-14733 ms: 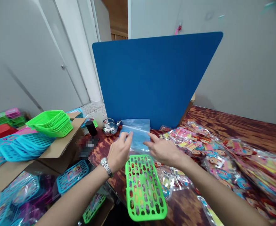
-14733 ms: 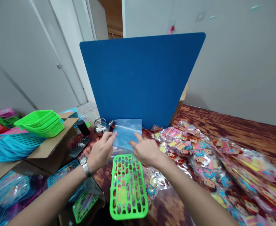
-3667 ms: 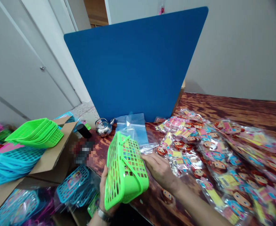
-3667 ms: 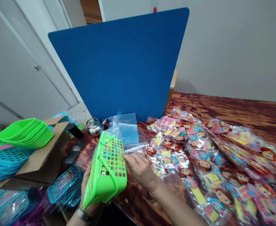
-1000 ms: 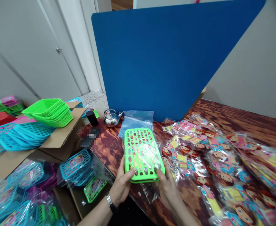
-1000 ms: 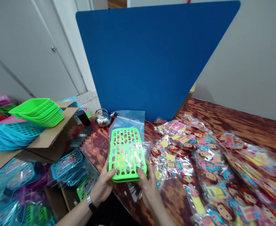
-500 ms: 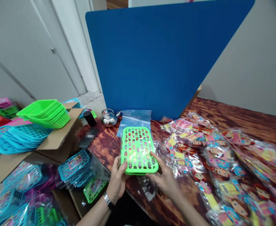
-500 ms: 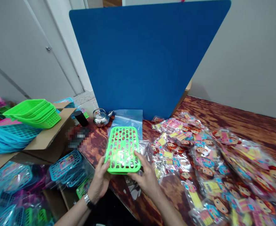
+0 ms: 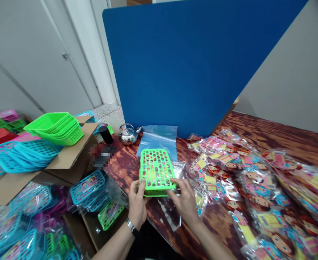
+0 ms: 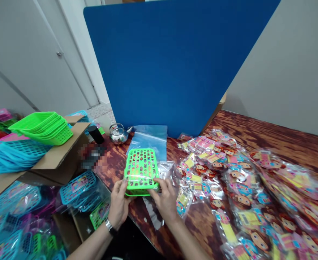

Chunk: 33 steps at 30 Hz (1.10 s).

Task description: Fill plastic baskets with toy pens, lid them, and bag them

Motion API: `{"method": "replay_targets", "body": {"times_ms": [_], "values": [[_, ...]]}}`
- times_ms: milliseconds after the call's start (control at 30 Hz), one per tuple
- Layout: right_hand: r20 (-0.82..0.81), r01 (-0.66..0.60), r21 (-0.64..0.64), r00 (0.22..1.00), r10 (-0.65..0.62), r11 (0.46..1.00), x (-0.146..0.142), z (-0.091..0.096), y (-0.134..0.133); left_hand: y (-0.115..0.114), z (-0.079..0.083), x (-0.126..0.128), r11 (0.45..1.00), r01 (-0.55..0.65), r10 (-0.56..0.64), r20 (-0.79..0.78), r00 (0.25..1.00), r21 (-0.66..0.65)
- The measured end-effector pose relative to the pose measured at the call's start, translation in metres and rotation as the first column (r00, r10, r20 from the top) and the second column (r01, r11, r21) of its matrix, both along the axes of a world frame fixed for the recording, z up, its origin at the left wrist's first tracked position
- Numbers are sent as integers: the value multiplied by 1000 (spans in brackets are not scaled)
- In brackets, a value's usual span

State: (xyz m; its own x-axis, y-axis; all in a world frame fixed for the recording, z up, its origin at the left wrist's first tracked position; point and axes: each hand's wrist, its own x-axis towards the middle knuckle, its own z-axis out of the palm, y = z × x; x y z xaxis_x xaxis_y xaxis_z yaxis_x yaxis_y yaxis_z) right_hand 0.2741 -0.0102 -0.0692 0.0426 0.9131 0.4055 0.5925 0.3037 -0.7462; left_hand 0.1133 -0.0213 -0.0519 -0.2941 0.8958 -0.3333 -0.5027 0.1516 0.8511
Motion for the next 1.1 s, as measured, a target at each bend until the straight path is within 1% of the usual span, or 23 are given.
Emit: {"method": "replay_targets", "body": {"times_ms": [100,167,233,300,333,400,500,533,567,600,667,733,767,800,833,867,900,933,967,1000,1033,1067,1100], "values": [[10,26,-11,1000,-26,1000,-2,1,-3,1,2,-1,1000,-1,1,-21,1000,-2],[10,35,-28,999,-34,999,-2,1,-5,0,4,-3,1000,22,-21,-64,998,5],[-4,38,-50,999,-38,998,-1,2,-5,-2,4,-6,994,104,-100,-128,987,22],[-23,16,-70,1000,-18,997,1,5,-4,-5,2,-10,977,207,-193,-200,961,54],[-33,-2,-78,999,0,997,1,6,-4,-6,-1,-12,968,238,-214,-244,946,75],[-59,-35,-97,998,29,995,2,10,-3,-6,-6,-19,963,247,-186,-397,899,109],[-113,-41,-109,993,28,993,0,14,0,-6,-11,-31,970,211,-91,-628,773,120],[-124,-43,-107,992,30,993,-1,16,1,-5,-10,-36,971,208,-77,-670,738,117],[-126,-49,-104,991,36,993,-1,18,2,-5,-8,-41,971,210,-73,-689,721,117],[-118,-58,-102,992,45,993,0,20,3,-5,-6,-46,968,220,-75,-701,709,119],[-85,-86,-108,993,77,990,1,24,5,-5,0,-56,959,249,-62,-759,648,135],[-52,-143,-113,989,138,983,3,28,6,-6,3,-62,952,263,-22,-825,565,155],[-43,-182,-116,983,178,976,3,29,7,-7,3,-64,954,256,-2,-845,535,159],[-41,-222,-121,975,219,967,3,30,8,-7,2,-64,960,232,10,-847,532,156],[-50,-260,-130,966,255,957,2,30,8,-9,-1,-63,969,196,12,-822,569,149],[-69,-288,-141,957,280,947,1,30,8,-10,-5,-60,978,150,15,-769,640,144],[-94,-304,-154,952,293,940,-1,30,8,-12,-9,-56,985,99,23,-679,734,141],[-126,-313,-172,947,294,934,-2,29,8,-15,-13,-51,989,53,32,-552,833,137],[-163,-318,-194,943,289,928,-4,28,8,-18,-17,-45,991,22,31,-396,918,130],[-203,-321,-217,939,279,922,-5,27,8,-20,-20,-38,993,20,9,-233,972,120],[-240,-323,-239,933,267,916,-6,26,8,-22,-22,-32,993,41,-31,-88,996,111],[-275,-328,-257,927,257,909,-6,26,7,-23,-22,-26,992,74,-77,26,997,107],[-307,-336,-268,918,251,903,-6,25,7,-24,-21,-22,988,105,-117,102,988,112]]}}
